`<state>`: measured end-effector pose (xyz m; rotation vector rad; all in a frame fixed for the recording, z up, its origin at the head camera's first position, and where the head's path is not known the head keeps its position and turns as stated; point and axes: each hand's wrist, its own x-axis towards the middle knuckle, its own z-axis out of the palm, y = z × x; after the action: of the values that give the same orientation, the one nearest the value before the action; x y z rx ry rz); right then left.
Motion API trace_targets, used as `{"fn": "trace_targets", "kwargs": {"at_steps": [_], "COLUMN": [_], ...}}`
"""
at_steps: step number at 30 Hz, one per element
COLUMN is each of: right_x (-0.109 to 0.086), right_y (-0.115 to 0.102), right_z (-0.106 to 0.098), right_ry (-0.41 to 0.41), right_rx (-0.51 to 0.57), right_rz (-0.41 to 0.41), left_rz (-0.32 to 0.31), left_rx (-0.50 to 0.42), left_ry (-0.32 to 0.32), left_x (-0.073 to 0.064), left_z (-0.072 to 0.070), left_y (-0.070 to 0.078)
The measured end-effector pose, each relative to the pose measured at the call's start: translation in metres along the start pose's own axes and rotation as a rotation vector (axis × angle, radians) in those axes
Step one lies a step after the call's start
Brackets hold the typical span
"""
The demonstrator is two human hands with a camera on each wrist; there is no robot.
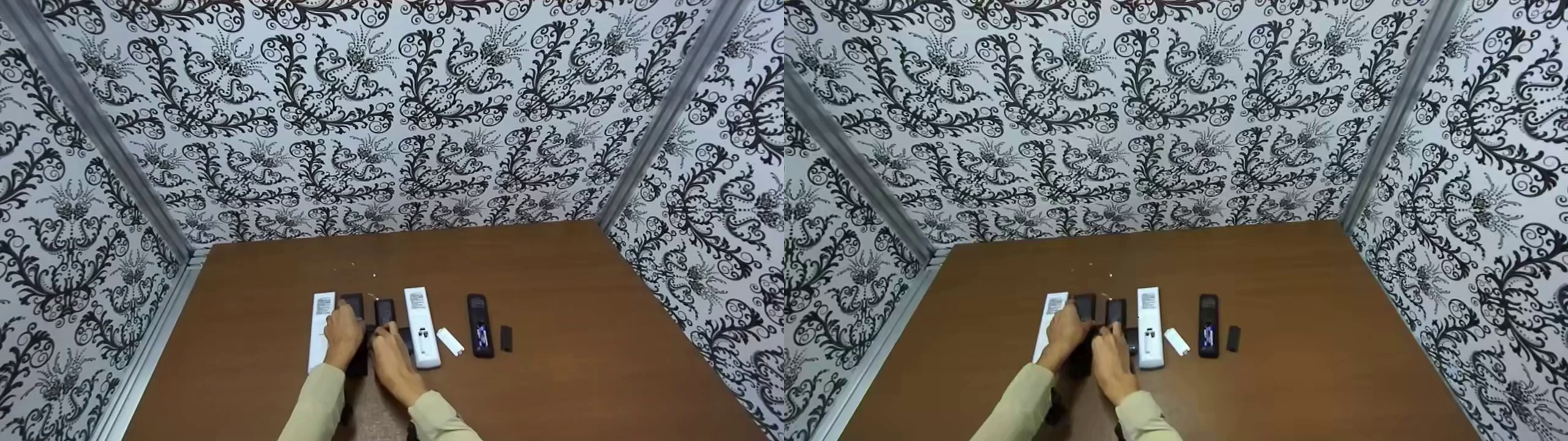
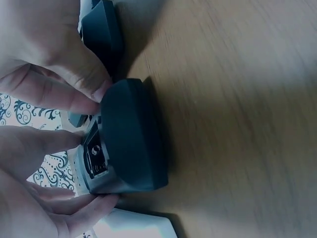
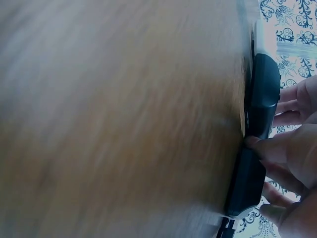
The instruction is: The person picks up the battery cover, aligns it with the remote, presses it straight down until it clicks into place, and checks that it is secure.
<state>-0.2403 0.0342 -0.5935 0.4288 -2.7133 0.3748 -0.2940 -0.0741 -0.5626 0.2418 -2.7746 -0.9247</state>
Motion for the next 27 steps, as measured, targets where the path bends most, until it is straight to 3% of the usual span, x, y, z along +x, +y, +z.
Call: {"fn": "trace_targets", "kwargs": {"at_steps": [4,8,16,27], "right_x": [0.003,0.002,0.0,-0.003], "right_y": [0.002,0.003,0.001,0.001], "right_z": [0.003,0.004,0.0,-0.003], "right_ry": [0.134,0.207,0.222,0.176], "right_rx": [-0.067,-0.038,0.126,0.382], "right_rz": [-0.082,-0.113,-0.101,-0.059], "left_rz": [-0.023,-0.065,-0.169,-0.147], "left_rx": [-0.026,-0.059,-0.119,-0.22], "left_ry": [0.004,-0.013,-0.074,-0.061], "left_x": [0.002,0.006,0.013,0.017], "left_z": [0.002,0.003,0.002,-0.001], "left_y": [0.0,0.0,-0.004,-0.013]}}
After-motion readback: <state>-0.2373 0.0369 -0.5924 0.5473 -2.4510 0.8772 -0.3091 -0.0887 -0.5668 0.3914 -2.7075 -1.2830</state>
